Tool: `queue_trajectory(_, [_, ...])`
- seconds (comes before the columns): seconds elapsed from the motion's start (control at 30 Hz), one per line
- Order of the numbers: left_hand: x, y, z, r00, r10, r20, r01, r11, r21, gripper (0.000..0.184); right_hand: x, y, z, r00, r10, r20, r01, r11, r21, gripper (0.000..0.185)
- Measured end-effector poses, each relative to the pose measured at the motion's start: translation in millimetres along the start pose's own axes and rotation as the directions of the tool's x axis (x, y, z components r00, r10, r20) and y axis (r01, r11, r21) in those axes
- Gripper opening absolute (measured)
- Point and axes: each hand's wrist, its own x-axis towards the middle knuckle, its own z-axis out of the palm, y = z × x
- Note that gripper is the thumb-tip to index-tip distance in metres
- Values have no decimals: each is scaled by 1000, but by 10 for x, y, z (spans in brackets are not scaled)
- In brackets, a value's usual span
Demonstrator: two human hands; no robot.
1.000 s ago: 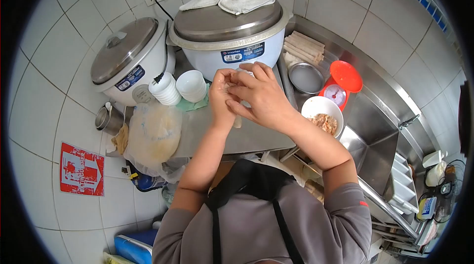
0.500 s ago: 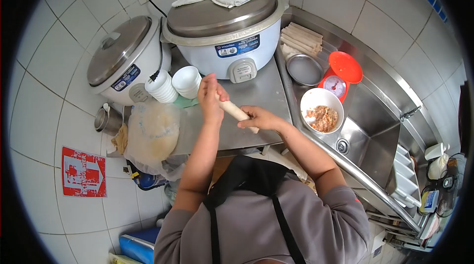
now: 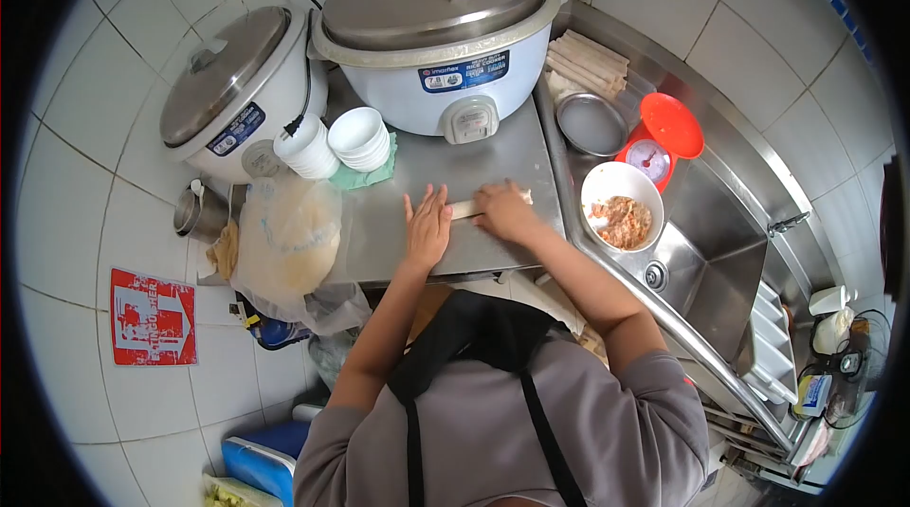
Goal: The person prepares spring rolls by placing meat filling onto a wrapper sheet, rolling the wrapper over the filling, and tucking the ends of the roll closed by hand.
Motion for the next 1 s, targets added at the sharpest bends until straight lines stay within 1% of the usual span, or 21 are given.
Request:
queue_trajectory(0.03, [-16,32,-15,1000,4,6,-4,1000,20,51,10,-112,107,1000,-3,-19,3,1000,26,46])
queue_trajectory(0.13, [-19,21,-24,999,51,-3,-51,999,16,52,41,-391,150,992,-93,-79,99,993,67,53])
queue_trajectory(0.23, [-49,22,-89,998,16,52,-18,999,34,54,-73,-242,128,997,17,-78,-12,998,62,54])
queue_trajectory(0.3, [-110,3,-116,1000,-2,24,-1,995,97,59,-226,-3,-73,981,187,40,-188,982,19,57])
queue_trajectory(0.33, [-127,8,-120,1000,-11,5,10,992,126,62,-331,152,-94,970,244,14,-244,970,-6,59])
queue_trajectory(0.37, [-148,70,-159,1000,11,15,-13,991,132,65,-413,269,-138,954,300,-17,-300,953,-33,61])
queue_trajectory(0.43, [-273,193,-245,997,58,45,-64,987,144,70,-573,330,-205,962,239,-131,-247,968,-45,64])
queue_trajectory(0.47, [-353,216,-209,990,115,81,-126,982,141,72,-638,305,-220,961,206,-186,-219,974,-51,66])
queue_trajectory(0.53, [-429,265,-97,962,229,146,-249,959,135,74,-702,175,-138,983,103,-152,-113,992,-59,68])
queue_trajectory(0.57, [-398,298,-67,964,224,145,-243,961,131,74,-708,109,-88,989,52,-138,-61,996,-61,69])
queue_trajectory(0.6, [-361,335,-31,965,219,145,-237,963,126,74,-687,78,-18,991,65,-114,-70,997,-40,72])
queue_trajectory(0.63, [-339,351,-10,966,212,147,-230,966,120,74,-636,75,13,989,74,-125,-80,996,-39,72])
queue_trajectory(0.7, [-136,302,22,974,188,127,-208,963,171,75,-463,158,24,984,93,-152,-100,994,-39,73])
queue_trajectory(0.73, [-10,274,46,977,177,117,-198,961,195,75,-373,226,8,986,100,-132,-105,994,-29,72])
queue_trajectory(0.8, [243,172,30,973,122,197,-151,979,140,74,-167,384,-41,989,116,-91,-117,993,-5,70])
queue_trajectory(0.83, [343,133,15,967,97,237,-128,985,116,73,-52,496,-68,990,138,-43,-136,990,44,69])
queue_trajectory(0.9, [435,229,-15,970,85,226,-134,968,211,72,73,715,-133,984,171,59,-177,975,134,69])
queue_trajectory(0.93, [481,282,-15,973,79,217,-136,956,260,71,72,756,-158,990,141,24,-143,974,173,68])
queue_trajectory(1.0, [591,325,114,970,138,199,-175,967,184,69,90,822,-205,995,79,-55,-64,968,242,68])
